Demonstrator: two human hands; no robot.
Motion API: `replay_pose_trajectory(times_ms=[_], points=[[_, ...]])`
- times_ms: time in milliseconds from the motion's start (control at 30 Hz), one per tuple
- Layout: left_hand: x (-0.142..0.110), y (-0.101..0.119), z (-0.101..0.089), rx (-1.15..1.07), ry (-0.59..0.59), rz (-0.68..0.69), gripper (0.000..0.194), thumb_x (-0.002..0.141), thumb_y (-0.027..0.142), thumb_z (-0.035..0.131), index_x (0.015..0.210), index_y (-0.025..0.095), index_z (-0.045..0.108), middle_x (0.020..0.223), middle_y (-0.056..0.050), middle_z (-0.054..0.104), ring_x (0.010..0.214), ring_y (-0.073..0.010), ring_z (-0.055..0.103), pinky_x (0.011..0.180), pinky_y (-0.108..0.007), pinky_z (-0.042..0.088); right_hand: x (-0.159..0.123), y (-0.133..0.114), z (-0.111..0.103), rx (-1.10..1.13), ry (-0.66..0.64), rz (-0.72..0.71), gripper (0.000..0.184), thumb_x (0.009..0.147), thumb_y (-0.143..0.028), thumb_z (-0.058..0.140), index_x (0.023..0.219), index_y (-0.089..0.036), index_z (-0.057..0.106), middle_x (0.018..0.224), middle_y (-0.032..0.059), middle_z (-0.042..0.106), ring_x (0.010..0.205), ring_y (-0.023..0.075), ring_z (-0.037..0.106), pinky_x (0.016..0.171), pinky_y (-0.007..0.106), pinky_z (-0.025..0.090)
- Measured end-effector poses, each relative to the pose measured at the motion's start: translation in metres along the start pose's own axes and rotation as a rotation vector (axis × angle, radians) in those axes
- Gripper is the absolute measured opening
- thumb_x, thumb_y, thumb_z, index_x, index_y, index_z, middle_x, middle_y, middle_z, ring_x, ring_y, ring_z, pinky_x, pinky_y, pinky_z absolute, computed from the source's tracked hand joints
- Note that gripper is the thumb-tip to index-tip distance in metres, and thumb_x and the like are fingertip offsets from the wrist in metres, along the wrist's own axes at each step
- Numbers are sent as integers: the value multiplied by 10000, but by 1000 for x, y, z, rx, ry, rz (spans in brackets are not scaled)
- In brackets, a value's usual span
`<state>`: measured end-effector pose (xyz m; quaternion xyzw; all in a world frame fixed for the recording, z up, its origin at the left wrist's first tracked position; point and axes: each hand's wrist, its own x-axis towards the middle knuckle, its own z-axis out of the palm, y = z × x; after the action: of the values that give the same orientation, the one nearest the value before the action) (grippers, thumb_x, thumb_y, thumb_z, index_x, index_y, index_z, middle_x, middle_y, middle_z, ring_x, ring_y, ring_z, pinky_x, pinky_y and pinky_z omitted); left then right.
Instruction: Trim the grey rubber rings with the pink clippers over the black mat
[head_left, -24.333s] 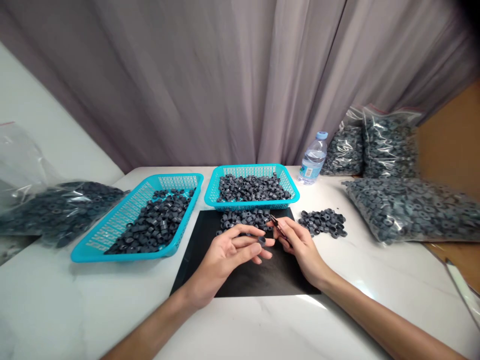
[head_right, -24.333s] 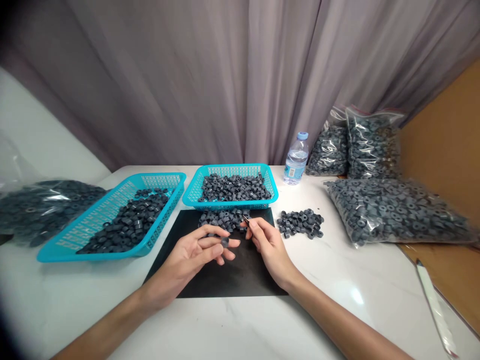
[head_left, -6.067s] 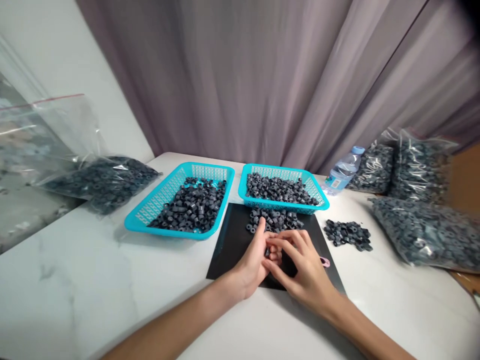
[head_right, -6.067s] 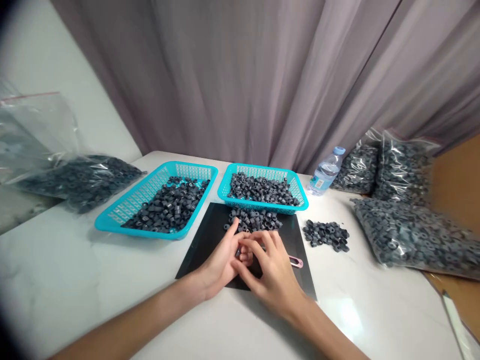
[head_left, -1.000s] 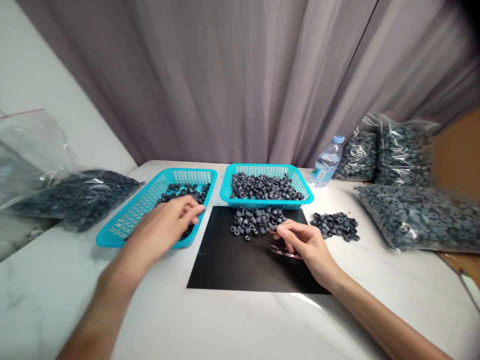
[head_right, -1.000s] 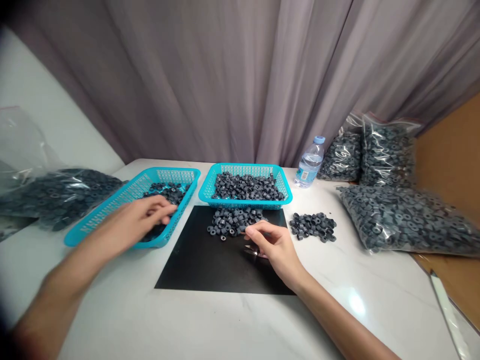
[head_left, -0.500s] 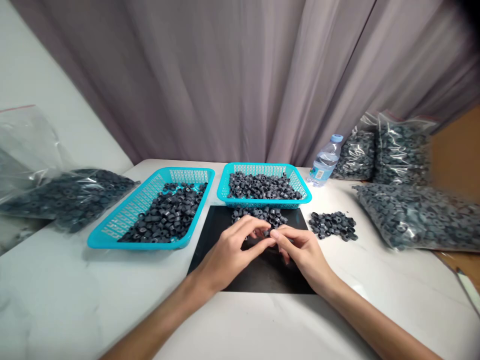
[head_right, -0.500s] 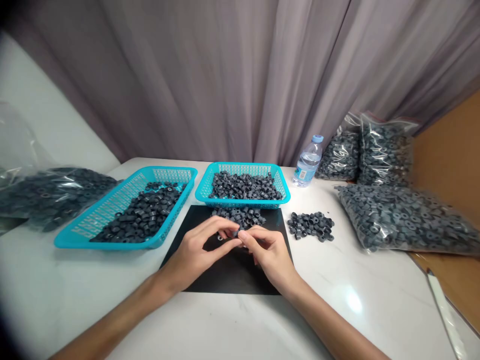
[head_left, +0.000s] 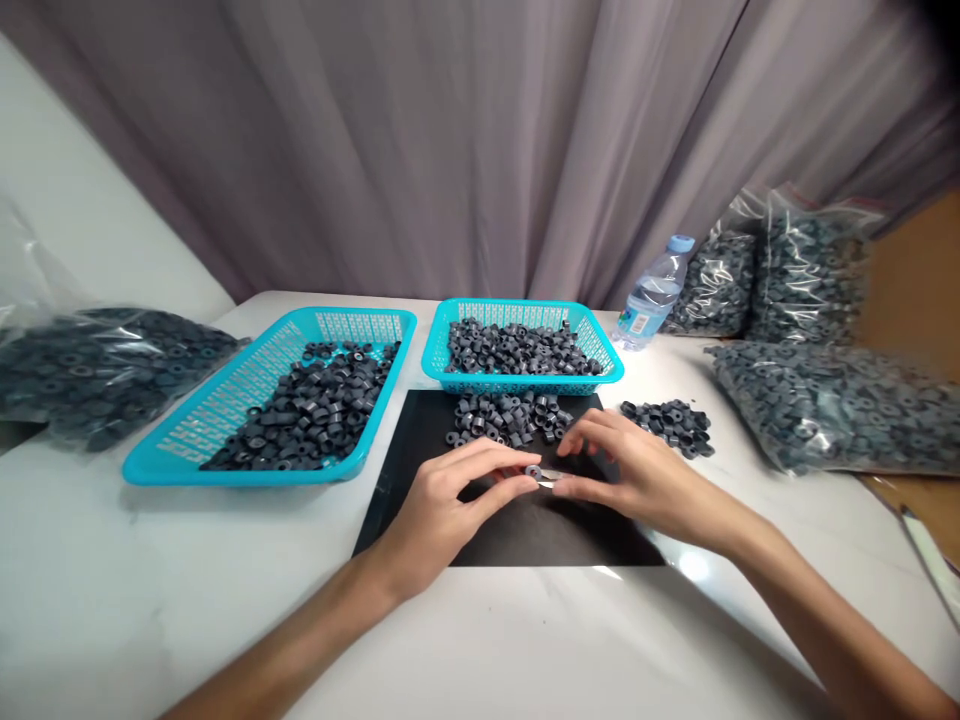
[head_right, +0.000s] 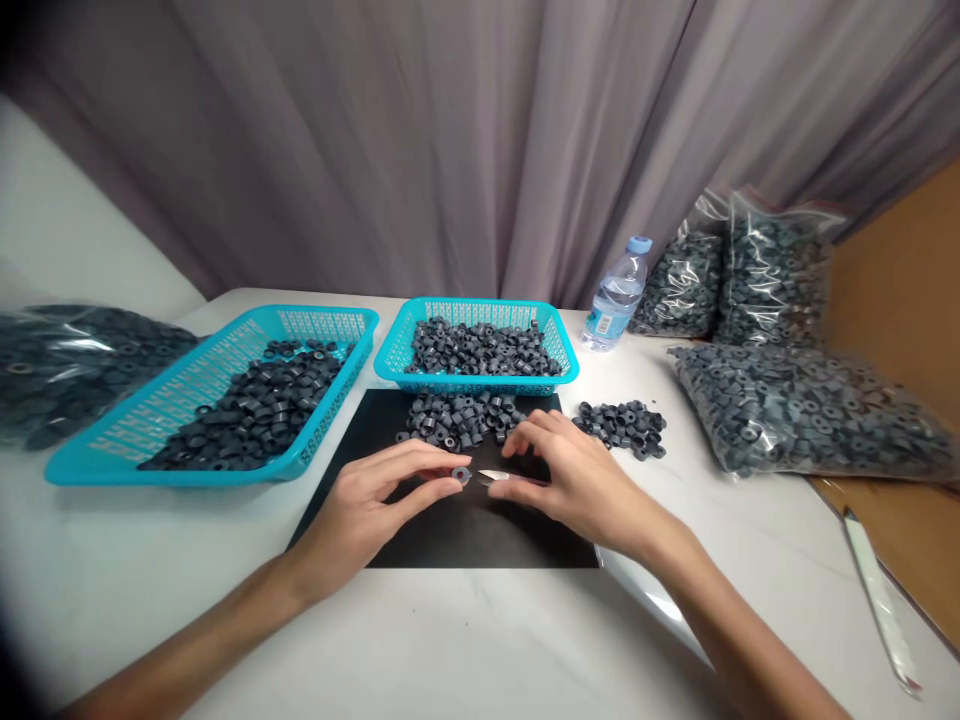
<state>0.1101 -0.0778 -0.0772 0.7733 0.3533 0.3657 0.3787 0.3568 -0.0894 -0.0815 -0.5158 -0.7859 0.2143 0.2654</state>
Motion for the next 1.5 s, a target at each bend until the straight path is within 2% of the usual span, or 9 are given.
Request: replay_pose_trajectory(times_ms=[100, 200, 400, 567, 667, 867, 1000, 1133, 1500], points=[[0, 1, 0, -45, -4, -48, 182, 929, 299, 685, 1071, 265, 793, 991, -24, 756, 870, -171, 686, 832, -262, 525, -3, 13, -4, -65, -147, 41, 287, 872, -466, 745, 1005, -236, 635, 911, 18, 671, 792, 188, 611, 677, 288, 464], [1, 1, 0, -127, -1, -102, 196, 933, 310, 679, 1085, 261, 793, 969, -23, 742, 803, -153, 684, 788, -254, 541, -3, 16, 3, -109, -160, 28, 163, 960, -389, 644, 957, -229, 614, 844, 12, 657, 710, 171, 595, 619, 274, 432], [1, 0, -2, -219, 31, -126, 224, 929, 337, 683, 1111, 265, 790, 1026, -36, 725, 816, -152, 670, 775, -252, 551, -3, 1, 9, -142, -53, 25, 229, 1071, -323, 385, 937, -234, 549, 868, 33, 640, 713, 180, 607, 647, 295, 428], [1, -3, -4, -194, 64, -94, 216, 944, 319, 667, 1121, 292, 788, 1031, -32, 717, 771, -135, 644, 777, -261, 537, -2, -11, 9, 113, 214, -12, 195, 1088, -336, 323, 972, -245, 451, 781, -2, 561, 662, 160, 545, 643, 285, 437], [1, -3, -6, -196, 78, -84, 223, 960, 292, 642, 1132, 295, 784, 1029, -36, 719, 786, -140, 651, 782, -267, 546, -5, -16, 13, 146, 327, -98, 160, 1087, -307, 326, 1038, -243, 464, 792, 8, 557, 677, 160, 551, 651, 277, 447], [1, -1, -11, -195, 121, -72, 219, 949, 271, 656, 1123, 293, 787, 971, -29, 720, 786, -140, 655, 760, -254, 556, -7, -22, 17, -45, 350, -252, 216, 1063, -293, 440, 1211, -217, 578, 838, 43, 618, 700, 171, 593, 648, 281, 461], [1, 1, -12, -210, 124, -82, 210, 945, 259, 666, 1107, 305, 791, 950, -12, 718, 760, -122, 644, 762, -237, 546, -5, -21, 19, -137, 452, -373, 330, 1039, -239, 519, 1357, -189, 589, 763, 27, 576, 648, 160, 560, 604, 267, 448], [3, 3, -11, -256, 122, -100, 197, 936, 256, 677, 1086, 294, 800, 947, -14, 727, 760, -123, 643, 771, -238, 550, -5, -19, 23, -221, 508, -425, 354, 1034, -223, 532, 1378, -192, 609, 769, 36, 607, 642, 157, 562, 602, 268, 439], [1, 5, -10, -301, 117, -125, 193, 929, 235, 686, 1061, 301, 810, 1003, -9, 742, 866, -131, 699, 777, -201, 564, -7, -17, 25, -357, 496, -478, 409, 1025, -195, 566, 1434, -199, 568, 798, 41, 680, 662, 153, 555, 652, 280, 438]])
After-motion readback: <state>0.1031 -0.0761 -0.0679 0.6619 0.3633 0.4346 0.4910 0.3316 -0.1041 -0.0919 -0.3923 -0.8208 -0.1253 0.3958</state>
